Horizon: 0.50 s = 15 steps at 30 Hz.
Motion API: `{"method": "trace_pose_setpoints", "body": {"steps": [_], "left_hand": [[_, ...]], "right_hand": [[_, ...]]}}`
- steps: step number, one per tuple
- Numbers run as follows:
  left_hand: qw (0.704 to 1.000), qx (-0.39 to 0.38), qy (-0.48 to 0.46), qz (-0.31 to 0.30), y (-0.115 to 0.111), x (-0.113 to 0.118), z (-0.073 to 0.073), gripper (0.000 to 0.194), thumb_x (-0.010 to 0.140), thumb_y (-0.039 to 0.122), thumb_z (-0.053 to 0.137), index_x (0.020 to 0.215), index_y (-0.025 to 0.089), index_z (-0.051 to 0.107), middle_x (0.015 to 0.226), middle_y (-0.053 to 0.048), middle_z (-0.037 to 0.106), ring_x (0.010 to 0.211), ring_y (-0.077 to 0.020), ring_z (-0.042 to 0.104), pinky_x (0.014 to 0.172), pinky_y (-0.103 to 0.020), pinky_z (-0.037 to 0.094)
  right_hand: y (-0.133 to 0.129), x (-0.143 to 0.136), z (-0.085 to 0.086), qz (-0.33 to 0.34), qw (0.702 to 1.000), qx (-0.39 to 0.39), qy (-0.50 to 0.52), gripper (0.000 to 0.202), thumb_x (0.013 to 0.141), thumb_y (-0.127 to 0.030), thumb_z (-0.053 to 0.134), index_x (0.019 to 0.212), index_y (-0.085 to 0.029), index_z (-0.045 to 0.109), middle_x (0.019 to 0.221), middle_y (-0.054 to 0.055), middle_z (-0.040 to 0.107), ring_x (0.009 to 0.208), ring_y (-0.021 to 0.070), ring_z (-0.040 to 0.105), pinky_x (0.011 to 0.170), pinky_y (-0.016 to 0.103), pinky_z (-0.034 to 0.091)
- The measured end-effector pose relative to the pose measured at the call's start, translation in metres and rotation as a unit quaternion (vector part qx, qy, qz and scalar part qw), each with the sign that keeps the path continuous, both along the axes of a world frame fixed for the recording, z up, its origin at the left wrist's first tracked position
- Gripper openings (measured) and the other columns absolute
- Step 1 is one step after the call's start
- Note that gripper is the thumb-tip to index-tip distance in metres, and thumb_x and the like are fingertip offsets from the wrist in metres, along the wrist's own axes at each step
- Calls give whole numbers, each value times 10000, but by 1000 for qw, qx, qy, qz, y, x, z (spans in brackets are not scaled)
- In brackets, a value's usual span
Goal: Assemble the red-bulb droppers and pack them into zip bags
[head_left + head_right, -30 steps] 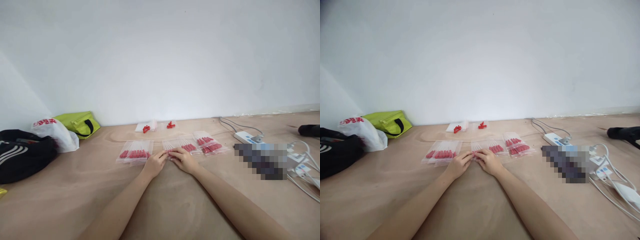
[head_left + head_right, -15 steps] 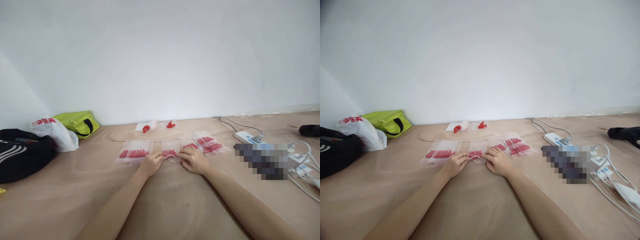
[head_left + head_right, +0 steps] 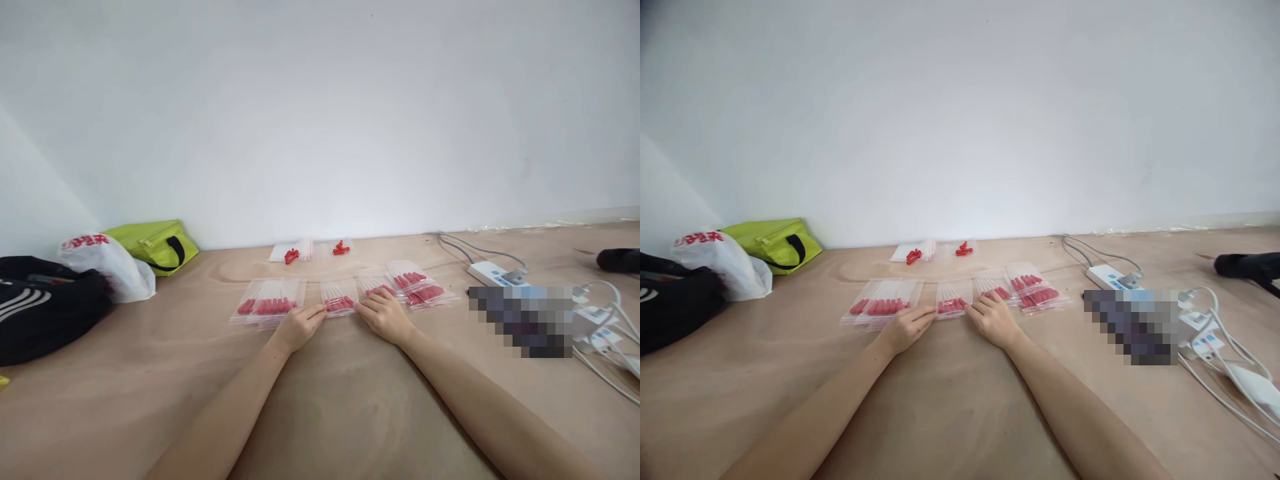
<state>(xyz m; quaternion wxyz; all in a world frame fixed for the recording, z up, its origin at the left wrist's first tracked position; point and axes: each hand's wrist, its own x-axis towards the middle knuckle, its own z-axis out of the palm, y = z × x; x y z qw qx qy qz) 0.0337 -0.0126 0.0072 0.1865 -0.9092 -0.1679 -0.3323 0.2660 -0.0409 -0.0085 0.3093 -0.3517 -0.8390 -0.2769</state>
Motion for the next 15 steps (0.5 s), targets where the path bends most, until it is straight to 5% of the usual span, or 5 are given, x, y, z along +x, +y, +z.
{"method": "trace_pose_setpoints", "body": {"steps": [15], "left_hand": [[1000,-9,-1,-10,-2,0,4,253,860,107,393,745,152,613,758,-45,676,656,-143,634,572,-249,506]], "right_hand": [[-3,7,4,-23,1000,-7,-15,265,840,-96,385,660,-168,565,623,18,587,693,141,491,775,330,299]]}}
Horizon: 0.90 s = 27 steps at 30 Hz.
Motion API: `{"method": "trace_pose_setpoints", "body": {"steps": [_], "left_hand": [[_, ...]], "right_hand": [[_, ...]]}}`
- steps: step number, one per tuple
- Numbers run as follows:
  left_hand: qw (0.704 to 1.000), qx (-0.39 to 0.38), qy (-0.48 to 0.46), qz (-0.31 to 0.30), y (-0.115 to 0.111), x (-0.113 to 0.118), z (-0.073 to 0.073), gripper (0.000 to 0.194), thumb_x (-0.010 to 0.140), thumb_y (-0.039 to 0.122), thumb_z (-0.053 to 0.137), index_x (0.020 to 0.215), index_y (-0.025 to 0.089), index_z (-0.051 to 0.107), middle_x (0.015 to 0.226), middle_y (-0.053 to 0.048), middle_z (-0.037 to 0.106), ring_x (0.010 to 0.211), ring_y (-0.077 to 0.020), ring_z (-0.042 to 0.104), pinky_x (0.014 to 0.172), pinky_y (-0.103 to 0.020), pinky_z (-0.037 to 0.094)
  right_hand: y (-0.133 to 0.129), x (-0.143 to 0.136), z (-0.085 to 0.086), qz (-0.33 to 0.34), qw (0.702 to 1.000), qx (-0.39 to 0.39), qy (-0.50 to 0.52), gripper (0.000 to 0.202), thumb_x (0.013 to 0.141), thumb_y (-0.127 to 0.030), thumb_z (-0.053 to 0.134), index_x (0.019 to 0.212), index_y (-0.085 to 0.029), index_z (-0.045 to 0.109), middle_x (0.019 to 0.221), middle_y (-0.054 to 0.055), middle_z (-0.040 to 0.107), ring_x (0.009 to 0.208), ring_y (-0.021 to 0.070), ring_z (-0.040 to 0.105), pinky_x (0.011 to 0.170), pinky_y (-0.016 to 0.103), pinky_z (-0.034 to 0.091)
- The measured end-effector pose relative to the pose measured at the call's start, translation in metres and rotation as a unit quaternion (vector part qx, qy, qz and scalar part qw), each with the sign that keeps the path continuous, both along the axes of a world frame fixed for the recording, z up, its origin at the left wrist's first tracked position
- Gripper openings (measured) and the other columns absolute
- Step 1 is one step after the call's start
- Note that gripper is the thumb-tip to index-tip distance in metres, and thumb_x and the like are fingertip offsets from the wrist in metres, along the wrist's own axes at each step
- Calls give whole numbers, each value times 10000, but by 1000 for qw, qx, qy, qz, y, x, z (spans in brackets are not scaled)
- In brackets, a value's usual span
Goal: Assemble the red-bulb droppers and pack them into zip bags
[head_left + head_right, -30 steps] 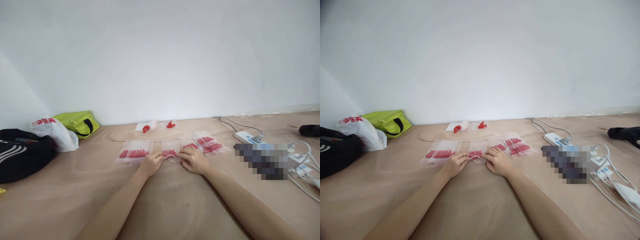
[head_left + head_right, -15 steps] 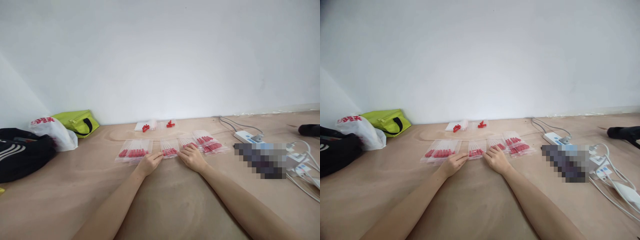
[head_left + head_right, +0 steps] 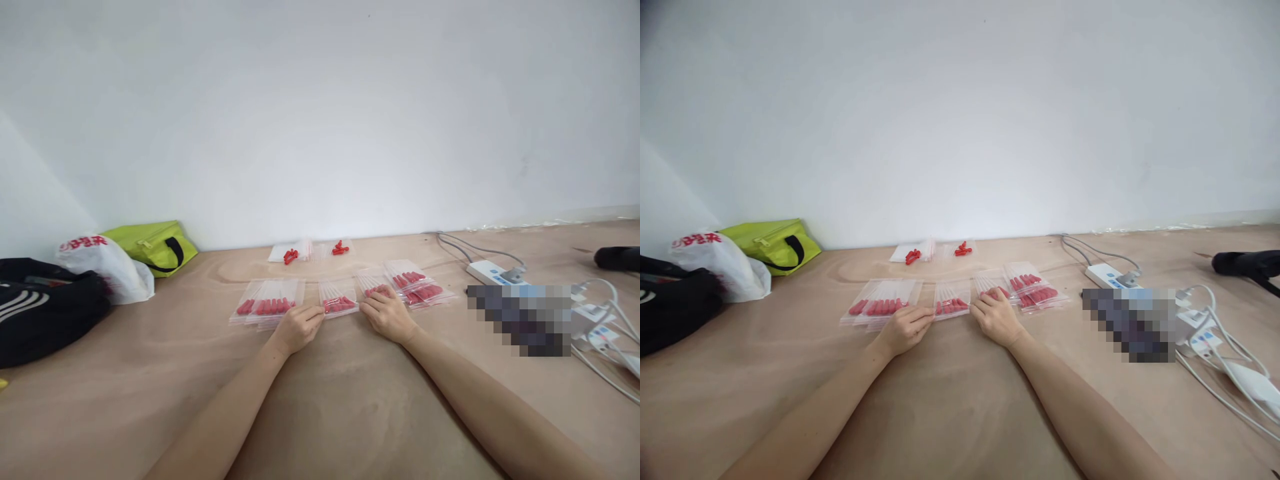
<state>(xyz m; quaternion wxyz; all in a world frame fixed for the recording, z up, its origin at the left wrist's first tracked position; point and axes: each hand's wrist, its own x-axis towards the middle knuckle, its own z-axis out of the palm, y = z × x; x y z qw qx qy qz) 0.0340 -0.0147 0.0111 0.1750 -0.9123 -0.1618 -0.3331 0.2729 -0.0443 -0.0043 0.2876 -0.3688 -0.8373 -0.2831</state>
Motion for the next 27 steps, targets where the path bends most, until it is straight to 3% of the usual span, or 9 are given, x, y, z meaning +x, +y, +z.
{"method": "trace_pose_setpoints", "body": {"steps": [6,13,19,27], "left_hand": [[1000,-21,-12,6,-2,8,0,242,851,105,390,733,152,596,734,-42,662,651,-143,625,579,-253,499],[999,-31,-13,14,-2,11,0,238,854,115,389,751,155,600,746,-49,658,682,-155,613,625,-274,499],[999,-35,-4,16,-1,11,2,233,848,120,406,734,159,605,733,-50,660,662,-164,607,608,-291,488],[999,-44,0,10,-4,6,4,242,843,107,404,706,162,597,729,-44,662,648,-151,594,625,-291,476]], "right_hand": [[-1,-19,5,15,1000,10,10,157,843,-169,450,803,-185,600,726,21,623,729,145,473,734,325,296],[10,-49,0,39,999,14,5,231,855,-158,431,683,-180,584,644,12,579,686,137,443,719,311,295],[15,-52,1,64,998,-6,-17,217,856,-153,430,694,-165,574,670,18,568,702,137,439,728,310,289],[5,-39,8,14,999,-11,-33,246,865,-127,375,720,-162,570,672,30,555,700,149,428,715,326,270]]}}
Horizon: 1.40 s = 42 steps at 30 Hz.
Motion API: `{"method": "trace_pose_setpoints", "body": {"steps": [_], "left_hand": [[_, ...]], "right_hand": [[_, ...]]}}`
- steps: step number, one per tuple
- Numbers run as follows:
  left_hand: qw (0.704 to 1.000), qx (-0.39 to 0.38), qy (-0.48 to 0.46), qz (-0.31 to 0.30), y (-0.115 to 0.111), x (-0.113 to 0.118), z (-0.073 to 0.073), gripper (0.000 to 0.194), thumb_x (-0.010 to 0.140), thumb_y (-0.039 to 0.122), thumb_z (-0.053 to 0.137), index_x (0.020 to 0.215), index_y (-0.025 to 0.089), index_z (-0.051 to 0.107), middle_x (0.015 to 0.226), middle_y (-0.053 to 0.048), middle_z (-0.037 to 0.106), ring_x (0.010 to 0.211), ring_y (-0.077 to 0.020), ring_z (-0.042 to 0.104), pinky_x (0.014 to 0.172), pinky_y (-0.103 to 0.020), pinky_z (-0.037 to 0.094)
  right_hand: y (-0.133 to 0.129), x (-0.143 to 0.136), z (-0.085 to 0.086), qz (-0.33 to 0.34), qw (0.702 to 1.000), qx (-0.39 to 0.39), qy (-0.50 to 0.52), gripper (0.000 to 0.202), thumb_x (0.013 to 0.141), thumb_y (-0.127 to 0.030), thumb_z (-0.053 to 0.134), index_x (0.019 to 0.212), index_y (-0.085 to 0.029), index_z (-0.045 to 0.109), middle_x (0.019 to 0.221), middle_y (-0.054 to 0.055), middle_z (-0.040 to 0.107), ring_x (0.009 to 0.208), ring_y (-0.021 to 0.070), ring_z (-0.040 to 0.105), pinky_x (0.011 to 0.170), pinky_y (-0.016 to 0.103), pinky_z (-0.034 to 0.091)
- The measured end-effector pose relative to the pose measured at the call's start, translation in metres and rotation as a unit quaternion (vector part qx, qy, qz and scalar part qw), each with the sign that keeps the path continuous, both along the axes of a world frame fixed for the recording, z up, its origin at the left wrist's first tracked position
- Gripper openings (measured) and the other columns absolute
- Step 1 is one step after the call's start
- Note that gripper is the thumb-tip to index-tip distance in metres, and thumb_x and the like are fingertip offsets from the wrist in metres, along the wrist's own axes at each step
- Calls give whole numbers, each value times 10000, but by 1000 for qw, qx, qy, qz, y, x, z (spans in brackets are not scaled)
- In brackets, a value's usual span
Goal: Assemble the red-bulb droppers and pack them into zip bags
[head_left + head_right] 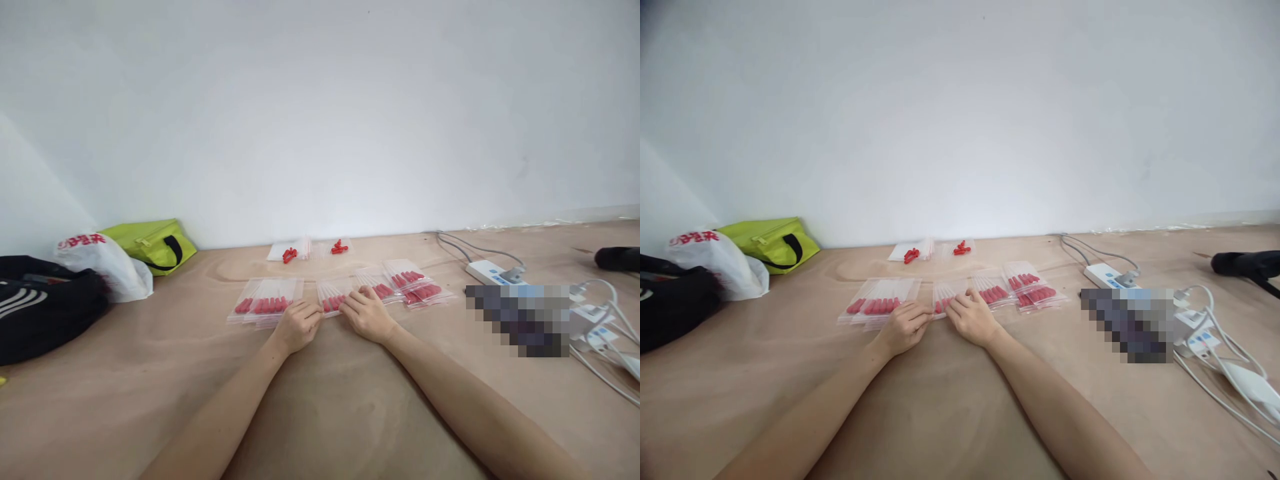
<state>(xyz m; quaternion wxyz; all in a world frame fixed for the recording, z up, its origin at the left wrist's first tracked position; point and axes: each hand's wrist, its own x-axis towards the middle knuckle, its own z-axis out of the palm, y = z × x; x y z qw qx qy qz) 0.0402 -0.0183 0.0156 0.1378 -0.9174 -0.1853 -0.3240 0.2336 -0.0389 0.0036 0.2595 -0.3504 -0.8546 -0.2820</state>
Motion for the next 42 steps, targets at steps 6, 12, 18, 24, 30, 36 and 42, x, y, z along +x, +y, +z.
{"method": "trace_pose_setpoints", "body": {"steps": [6,12,18,24,30,36,42], "left_hand": [[1000,-19,1,-7,-1,0,-2,226,837,106,417,701,165,587,722,-40,660,658,-150,599,650,-302,477],[998,-64,-9,1,-1,-2,-4,228,848,133,387,726,167,577,748,-52,654,682,-149,619,624,-269,495],[976,-200,-91,11,-7,8,-2,90,855,204,420,869,178,505,924,-70,631,864,-163,616,639,-240,522],[918,-317,-234,46,-8,25,-10,134,841,222,447,850,159,565,848,-52,672,823,-175,636,729,-305,520],[918,-272,-281,62,-9,13,-6,210,849,167,397,865,164,607,984,-72,657,963,-184,597,841,-334,481],[931,-191,-253,183,15,-59,10,248,832,218,378,930,157,597,936,-63,660,875,-186,613,772,-314,498],[953,-97,-95,270,11,-106,11,298,856,219,325,973,192,598,953,-51,660,827,-195,607,704,-308,475]], "right_hand": [[-7,24,-3,-25,1000,8,-1,247,855,-112,374,709,-155,568,652,26,547,696,151,440,734,334,267],[-8,32,-6,-43,998,28,37,288,868,-239,425,615,-157,536,600,24,533,689,151,471,752,335,269],[-9,27,-4,-33,998,43,44,343,870,-313,433,572,-168,522,568,14,522,653,143,460,734,324,293],[-17,10,-3,49,999,2,9,292,889,-156,348,716,-151,583,613,32,534,615,143,434,656,299,326],[-12,24,-5,24,996,-31,77,234,891,-192,359,903,-127,584,697,63,588,649,161,476,632,283,362],[-8,59,-3,-138,983,-72,99,287,833,-409,455,900,-167,594,954,101,617,889,227,523,835,387,335],[-7,56,-4,-194,960,-176,100,392,829,-495,393,917,-177,604,921,88,637,888,223,552,959,455,234]]}}
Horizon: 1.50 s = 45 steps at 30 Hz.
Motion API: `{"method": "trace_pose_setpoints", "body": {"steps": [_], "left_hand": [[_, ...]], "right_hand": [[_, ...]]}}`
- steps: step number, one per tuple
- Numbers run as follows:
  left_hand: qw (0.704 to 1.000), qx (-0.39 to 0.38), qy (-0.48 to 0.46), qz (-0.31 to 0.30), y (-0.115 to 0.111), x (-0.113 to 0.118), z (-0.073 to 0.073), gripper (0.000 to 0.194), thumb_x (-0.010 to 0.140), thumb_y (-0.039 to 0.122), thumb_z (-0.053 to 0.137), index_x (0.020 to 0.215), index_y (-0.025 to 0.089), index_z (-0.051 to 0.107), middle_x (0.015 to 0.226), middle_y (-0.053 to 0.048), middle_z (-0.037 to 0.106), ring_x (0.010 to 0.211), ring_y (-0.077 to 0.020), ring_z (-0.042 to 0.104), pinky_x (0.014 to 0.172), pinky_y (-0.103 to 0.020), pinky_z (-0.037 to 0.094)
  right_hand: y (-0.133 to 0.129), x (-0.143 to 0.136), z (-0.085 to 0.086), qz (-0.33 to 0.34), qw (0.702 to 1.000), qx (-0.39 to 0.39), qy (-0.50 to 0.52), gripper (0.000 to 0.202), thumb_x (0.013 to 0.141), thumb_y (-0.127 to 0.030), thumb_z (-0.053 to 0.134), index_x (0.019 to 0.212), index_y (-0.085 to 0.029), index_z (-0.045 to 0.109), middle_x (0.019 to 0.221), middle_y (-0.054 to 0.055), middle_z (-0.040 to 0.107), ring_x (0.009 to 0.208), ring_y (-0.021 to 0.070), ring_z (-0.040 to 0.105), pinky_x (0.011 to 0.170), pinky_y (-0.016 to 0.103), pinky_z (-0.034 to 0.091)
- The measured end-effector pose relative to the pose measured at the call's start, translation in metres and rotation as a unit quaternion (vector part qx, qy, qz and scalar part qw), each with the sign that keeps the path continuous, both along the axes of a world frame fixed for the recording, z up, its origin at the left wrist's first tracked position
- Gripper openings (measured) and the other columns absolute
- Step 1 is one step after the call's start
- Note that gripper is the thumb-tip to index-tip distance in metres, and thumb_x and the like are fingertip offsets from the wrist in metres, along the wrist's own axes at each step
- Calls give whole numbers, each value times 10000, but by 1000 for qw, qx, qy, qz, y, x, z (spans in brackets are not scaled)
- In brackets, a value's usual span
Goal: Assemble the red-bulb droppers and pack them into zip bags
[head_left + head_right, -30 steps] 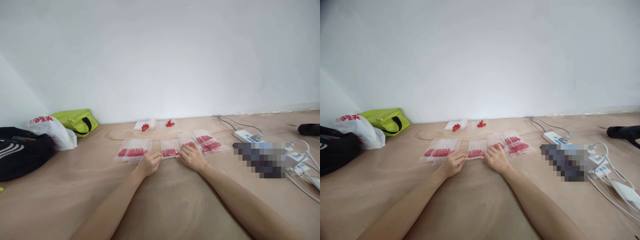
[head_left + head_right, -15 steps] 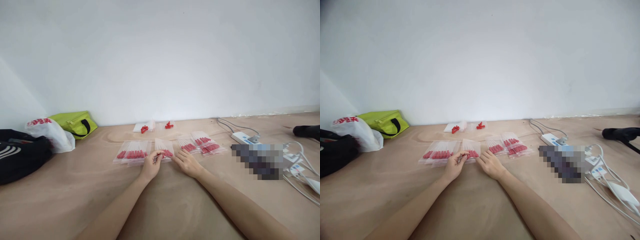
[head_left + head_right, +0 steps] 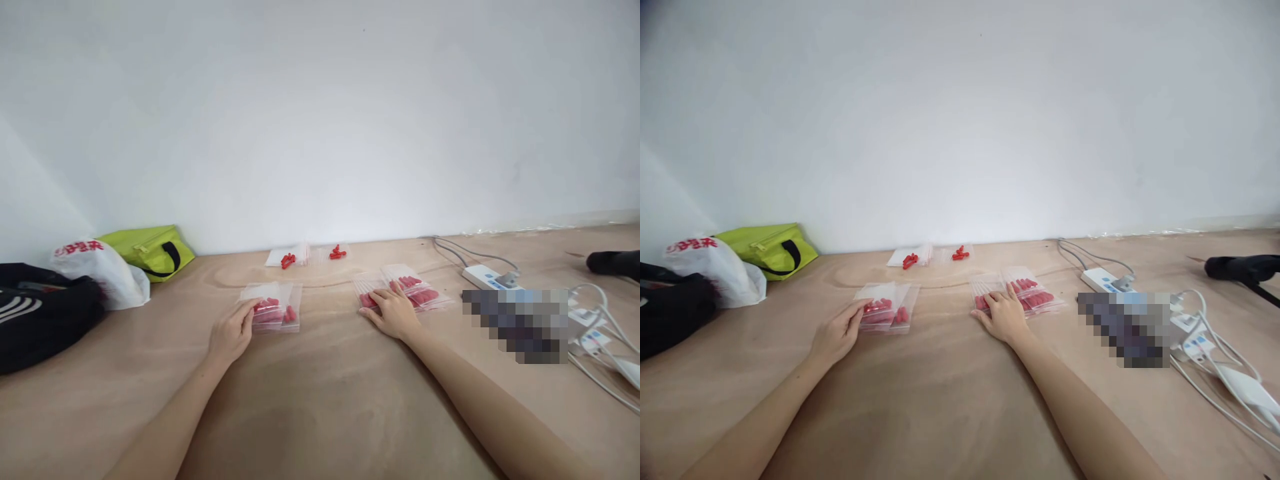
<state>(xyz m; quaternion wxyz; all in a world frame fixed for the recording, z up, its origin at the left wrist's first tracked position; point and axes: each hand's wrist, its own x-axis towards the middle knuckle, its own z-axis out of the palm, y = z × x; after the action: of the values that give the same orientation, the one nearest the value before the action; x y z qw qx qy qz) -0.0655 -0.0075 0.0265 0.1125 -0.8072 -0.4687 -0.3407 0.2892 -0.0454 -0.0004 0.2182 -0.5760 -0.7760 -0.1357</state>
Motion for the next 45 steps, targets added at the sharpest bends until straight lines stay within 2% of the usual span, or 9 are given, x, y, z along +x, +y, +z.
{"method": "trace_pose_setpoints", "body": {"steps": [3,5,9,15,22,26,30,36,45], "left_hand": [[988,131,53,59,-12,11,2,246,835,209,415,955,218,629,984,-69,651,810,-236,584,709,-373,441],[980,186,62,45,-21,29,1,203,799,217,494,937,211,642,978,-94,641,814,-254,570,732,-408,431],[980,81,61,-173,-32,78,-11,214,795,171,478,965,183,607,991,-89,603,931,-218,552,835,-365,445],[972,-94,-8,-217,-25,121,-23,247,775,185,526,1016,178,575,1061,-78,584,947,-197,577,821,-328,493],[962,-152,-7,-228,-21,118,-19,314,769,260,566,1068,166,579,1120,-98,585,1008,-217,565,871,-369,474],[961,-165,-7,-220,-21,116,-19,359,747,282,595,1086,167,572,1134,-99,578,1024,-221,555,882,-375,468],[963,-151,-12,-222,-21,117,-21,334,755,263,581,1082,193,573,1124,-80,584,1017,-210,560,874,-363,477],[973,-47,20,-226,-20,117,-23,263,773,247,569,1025,174,591,1049,-77,625,934,-185,607,814,-310,518],[956,116,91,-255,-11,109,-23,263,890,141,368,908,162,629,856,-60,686,777,-150,655,670,-254,542]], "right_hand": [[-3,-13,0,16,999,-17,34,396,813,-494,424,1000,-189,593,982,95,614,932,235,534,932,447,288],[-5,-23,-1,48,996,-30,65,419,796,-490,456,1072,-195,567,1027,101,590,968,244,512,881,421,354],[-6,-42,-5,147,979,-59,129,456,780,-428,513,1156,-171,516,1083,120,551,1005,236,487,847,384,414],[-1,-40,-7,196,944,-81,251,444,698,-283,620,1120,-166,546,1107,119,543,1023,219,513,886,377,423],[-3,-23,-4,244,912,-127,304,566,605,7,447,1099,-239,573,1133,60,543,1025,177,531,831,328,465],[-2,-22,-9,253,909,-109,312,544,571,28,421,1008,-227,622,1105,55,564,1025,173,536,845,320,457],[1,-25,-13,226,919,-75,315,337,650,-32,471,878,-207,648,988,60,616,916,167,586,794,309,477],[1,-28,-12,213,922,-56,318,150,784,-155,467,776,-206,607,836,44,645,780,149,600,709,284,481],[0,-25,-12,209,920,-51,329,90,780,-183,489,801,-205,575,828,37,639,780,155,597,697,290,491]]}}
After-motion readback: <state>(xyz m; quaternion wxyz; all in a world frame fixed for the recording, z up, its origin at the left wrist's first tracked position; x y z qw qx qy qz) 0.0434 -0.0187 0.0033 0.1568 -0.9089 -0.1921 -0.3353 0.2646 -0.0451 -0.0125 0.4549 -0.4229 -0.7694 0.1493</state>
